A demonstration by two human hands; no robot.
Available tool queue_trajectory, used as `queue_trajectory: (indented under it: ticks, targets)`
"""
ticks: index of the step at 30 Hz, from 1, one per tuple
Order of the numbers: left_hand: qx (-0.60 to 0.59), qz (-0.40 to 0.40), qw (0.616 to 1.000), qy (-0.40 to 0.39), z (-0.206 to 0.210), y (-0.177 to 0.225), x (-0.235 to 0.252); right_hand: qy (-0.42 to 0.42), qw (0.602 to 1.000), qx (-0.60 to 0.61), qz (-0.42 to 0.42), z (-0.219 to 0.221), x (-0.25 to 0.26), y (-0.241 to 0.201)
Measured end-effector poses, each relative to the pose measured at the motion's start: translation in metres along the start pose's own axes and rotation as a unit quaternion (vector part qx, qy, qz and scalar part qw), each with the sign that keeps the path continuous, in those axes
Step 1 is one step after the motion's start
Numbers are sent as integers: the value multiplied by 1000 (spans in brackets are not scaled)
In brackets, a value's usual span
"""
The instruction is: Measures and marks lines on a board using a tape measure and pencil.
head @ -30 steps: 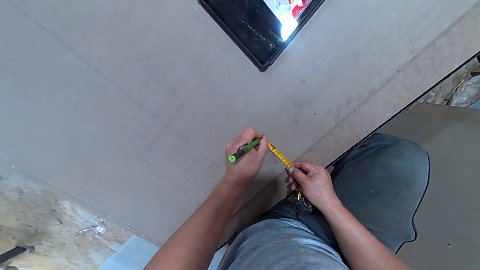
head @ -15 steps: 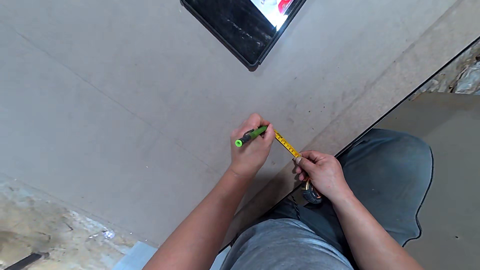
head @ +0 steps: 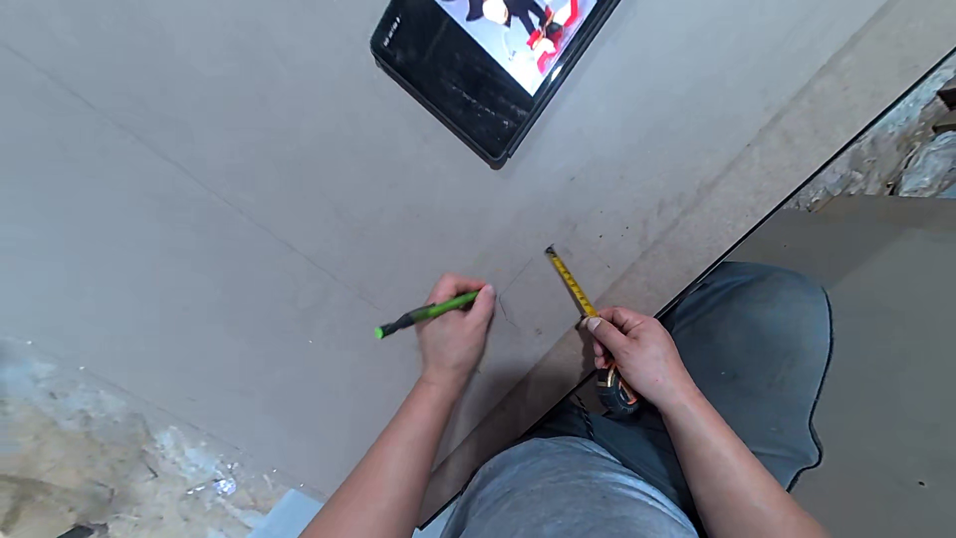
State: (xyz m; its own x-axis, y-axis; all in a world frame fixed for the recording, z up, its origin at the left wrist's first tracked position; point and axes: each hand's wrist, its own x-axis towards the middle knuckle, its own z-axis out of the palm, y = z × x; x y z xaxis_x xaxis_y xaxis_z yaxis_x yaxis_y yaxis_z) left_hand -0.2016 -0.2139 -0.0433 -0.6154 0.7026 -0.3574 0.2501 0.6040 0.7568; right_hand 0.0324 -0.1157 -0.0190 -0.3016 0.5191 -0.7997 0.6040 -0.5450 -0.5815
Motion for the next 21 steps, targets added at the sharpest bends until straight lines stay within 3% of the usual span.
queue_trajectory:
  ticks: [5, 11, 16, 19, 21]
  targets:
    - [12, -38, 999, 23, -28, -33, -33, -13, 997, 54, -48, -18, -13, 0]
    - [14, -37, 998, 52, -19, -35, -36, -38, 993, 99, -44, -48, -40, 13]
    - [-34, -28, 997, 60, -15, -37, -35, -33, 999, 31, 2, -68, -76, 51]
    - [-43, -28, 996, 73, -12, -40, -33, 3, 999, 50, -2, -103, -84, 56]
    - [-45, -35, 994, 90, -8, -41, -30, -3, 1000, -10, -10, -128, -83, 55]
